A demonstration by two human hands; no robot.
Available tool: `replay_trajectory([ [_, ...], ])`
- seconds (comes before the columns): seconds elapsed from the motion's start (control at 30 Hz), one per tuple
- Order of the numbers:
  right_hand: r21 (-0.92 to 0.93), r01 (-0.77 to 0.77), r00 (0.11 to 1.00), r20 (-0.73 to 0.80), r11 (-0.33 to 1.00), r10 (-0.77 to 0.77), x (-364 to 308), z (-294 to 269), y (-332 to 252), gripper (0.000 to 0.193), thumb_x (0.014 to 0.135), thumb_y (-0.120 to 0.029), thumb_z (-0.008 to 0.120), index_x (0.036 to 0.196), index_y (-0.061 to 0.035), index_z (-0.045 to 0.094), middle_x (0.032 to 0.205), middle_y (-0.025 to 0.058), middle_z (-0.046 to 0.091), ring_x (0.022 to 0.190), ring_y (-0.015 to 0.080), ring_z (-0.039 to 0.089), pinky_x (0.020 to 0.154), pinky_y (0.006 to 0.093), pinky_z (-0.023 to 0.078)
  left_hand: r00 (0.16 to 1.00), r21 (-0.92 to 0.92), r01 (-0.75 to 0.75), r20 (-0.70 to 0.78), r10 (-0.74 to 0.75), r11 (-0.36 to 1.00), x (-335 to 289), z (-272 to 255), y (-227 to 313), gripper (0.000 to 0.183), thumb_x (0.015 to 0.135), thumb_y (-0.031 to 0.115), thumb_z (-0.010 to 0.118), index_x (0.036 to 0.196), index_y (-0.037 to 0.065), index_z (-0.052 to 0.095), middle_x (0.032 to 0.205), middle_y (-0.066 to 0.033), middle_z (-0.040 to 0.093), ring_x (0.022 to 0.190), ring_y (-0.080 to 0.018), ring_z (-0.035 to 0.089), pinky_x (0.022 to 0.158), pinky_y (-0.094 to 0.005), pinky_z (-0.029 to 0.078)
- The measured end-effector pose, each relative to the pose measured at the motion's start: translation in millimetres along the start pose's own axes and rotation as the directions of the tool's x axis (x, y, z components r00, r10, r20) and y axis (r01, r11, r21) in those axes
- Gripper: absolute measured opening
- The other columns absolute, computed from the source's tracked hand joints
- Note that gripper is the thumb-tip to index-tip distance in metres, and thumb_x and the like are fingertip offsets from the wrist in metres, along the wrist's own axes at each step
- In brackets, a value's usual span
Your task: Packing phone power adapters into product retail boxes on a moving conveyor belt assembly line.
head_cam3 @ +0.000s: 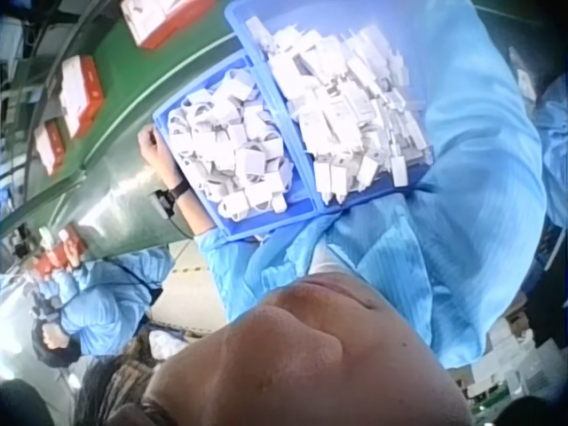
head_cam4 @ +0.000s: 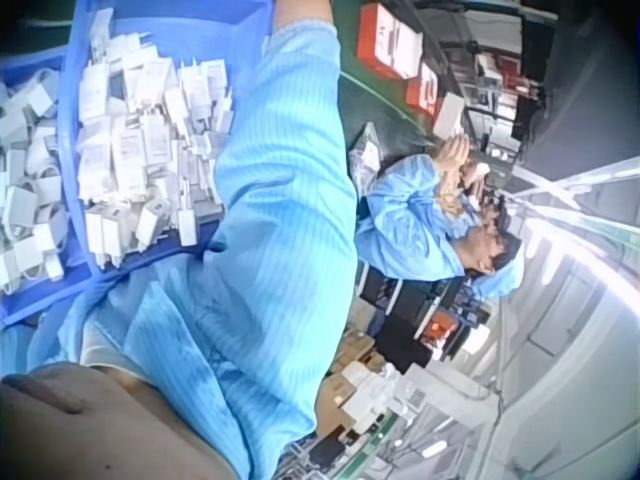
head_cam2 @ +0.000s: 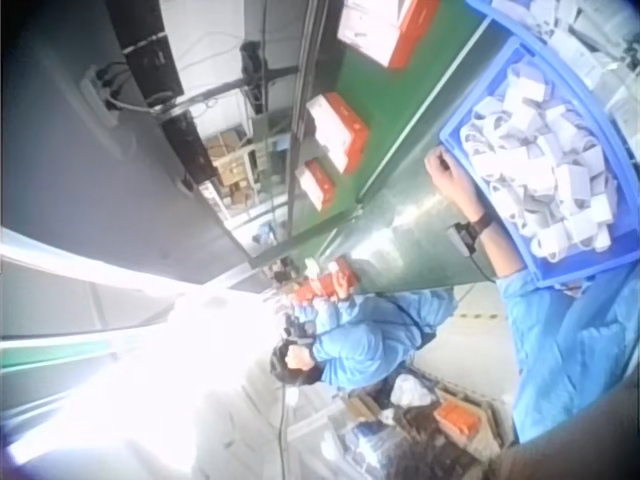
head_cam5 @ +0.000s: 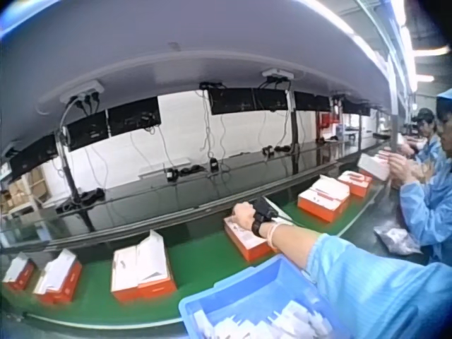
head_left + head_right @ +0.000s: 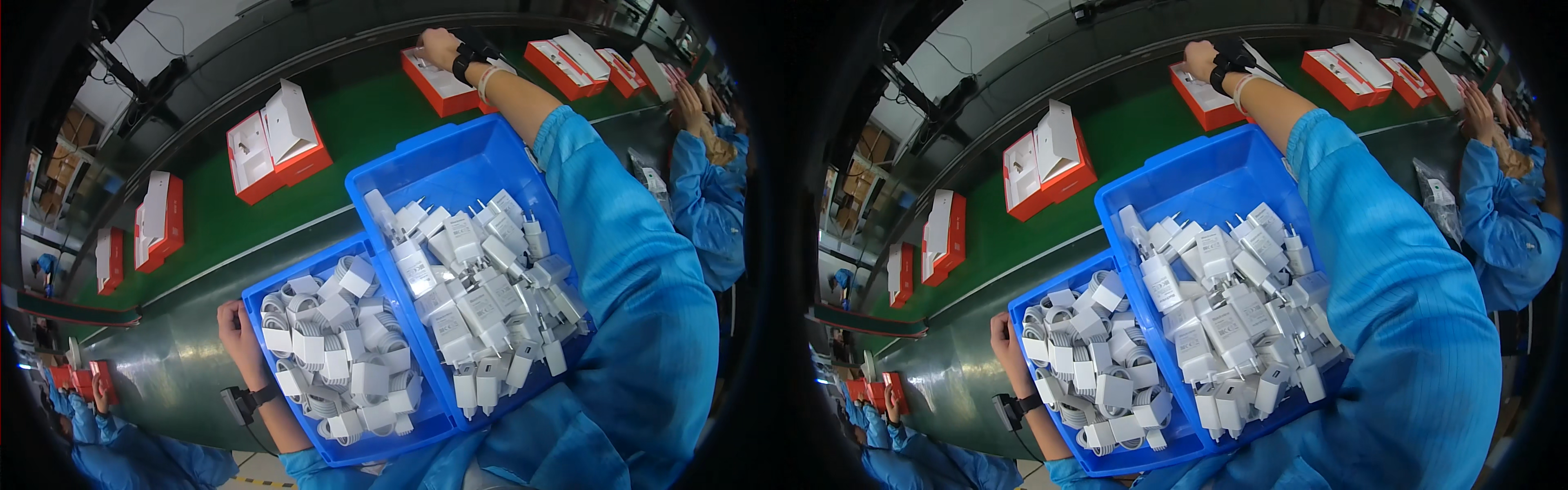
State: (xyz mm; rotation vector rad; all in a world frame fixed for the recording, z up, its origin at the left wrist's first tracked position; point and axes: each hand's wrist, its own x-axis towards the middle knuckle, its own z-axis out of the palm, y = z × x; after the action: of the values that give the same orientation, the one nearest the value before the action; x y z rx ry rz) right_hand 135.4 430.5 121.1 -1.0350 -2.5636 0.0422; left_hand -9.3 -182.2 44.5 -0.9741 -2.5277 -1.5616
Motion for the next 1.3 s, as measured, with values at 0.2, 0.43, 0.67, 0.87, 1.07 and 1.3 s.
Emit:
replay_trajectory([
  [0.2,-0.307,0.002,0.994,-0.105,0.952,-0.036,1.2,-6.8,129.6,0.018,0.078,-0.019,0.07,0.081,-0.0016,0.072,0.086,0.0241,0.07,0.086,0.0403,0.069,0.078,0.0479,0.057,0.987,-0.05,-0.142,0.065,0.145,0.989,29.3,37.9,16.9,0.01,0.095,0.006,0.058,0.089,-0.002,0.06,0.092,-0.007,0.057,0.081,-0.0144,0.053,0.074,-0.0253,0.045],
  [0.43,0.388,0.694,0.706,-0.195,0.607,-0.681,-83.0,-84.3,-130.9,0.025,0.086,-0.014,0.058,0.105,-0.0051,0.073,0.097,0.0162,0.072,0.088,0.0288,0.07,0.081,0.038,0.055,1.0,-0.027,0.002,-0.024,-0.003,1.0,2.3,-0.3,-10.3,0.01,0.095,0.007,0.058,0.091,-0.001,0.062,0.093,-0.008,0.06,0.083,-0.0152,0.058,0.074,-0.0261,0.047],
  [0.67,0.212,0.961,0.111,0.287,0.176,-0.952,-239.1,-102.4,-226.6,0.013,0.077,-0.014,0.066,0.083,-0.0028,0.067,0.083,0.0134,0.065,0.085,0.0313,0.063,0.075,0.043,0.051,1.0,-0.08,-0.008,-0.024,0.006,0.997,8.0,4.8,-8.3,0.011,0.093,0.01,0.06,0.089,0.0,0.064,0.093,-0.0066,0.062,0.079,-0.015,0.059,0.071,-0.0266,0.047],
  [0.87,0.18,0.926,0.287,0.234,0.331,-0.929,-256.2,-74.7,-236.4,0.019,0.076,-0.018,0.067,0.089,-0.0063,0.062,0.078,0.0111,0.063,0.085,0.0289,0.063,0.074,0.0397,0.049,1.0,-0.039,0.003,-0.008,-0.003,0.999,5.5,0.9,-14.4,0.011,0.092,0.01,0.061,0.088,0.0,0.064,0.089,-0.0074,0.061,0.077,-0.0162,0.058,0.07,-0.0279,0.047],
  [1.07,0.409,0.842,0.327,0.132,0.352,-0.936,-241.2,-100.5,-222.7,0.03,0.068,-0.022,0.074,0.093,-0.0066,0.067,0.096,0.0104,0.062,0.091,0.0303,0.064,0.077,0.0412,0.051,0.999,-0.004,-0.041,-0.015,0.041,0.999,3.9,2.1,-16.6,0.014,0.092,0.012,0.061,0.086,0.0,0.063,0.088,-0.0074,0.06,0.078,-0.0165,0.056,0.07,-0.0283,0.046],
  [1.3,0.136,0.661,0.732,0.097,0.738,-0.674,-121.7,-187.6,-86.6,0.034,0.071,-0.022,0.074,0.102,-0.0071,0.067,0.106,0.0114,0.061,0.101,0.0313,0.061,0.088,0.0402,0.051,1.0,-0.049,-0.01,-0.009,0.01,0.999,7.2,3.0,-11.1,0.013,0.093,0.01,0.059,0.087,-0.001,0.063,0.093,-0.0071,0.06,0.079,-0.0152,0.056,0.069,-0.0263,0.046],
])
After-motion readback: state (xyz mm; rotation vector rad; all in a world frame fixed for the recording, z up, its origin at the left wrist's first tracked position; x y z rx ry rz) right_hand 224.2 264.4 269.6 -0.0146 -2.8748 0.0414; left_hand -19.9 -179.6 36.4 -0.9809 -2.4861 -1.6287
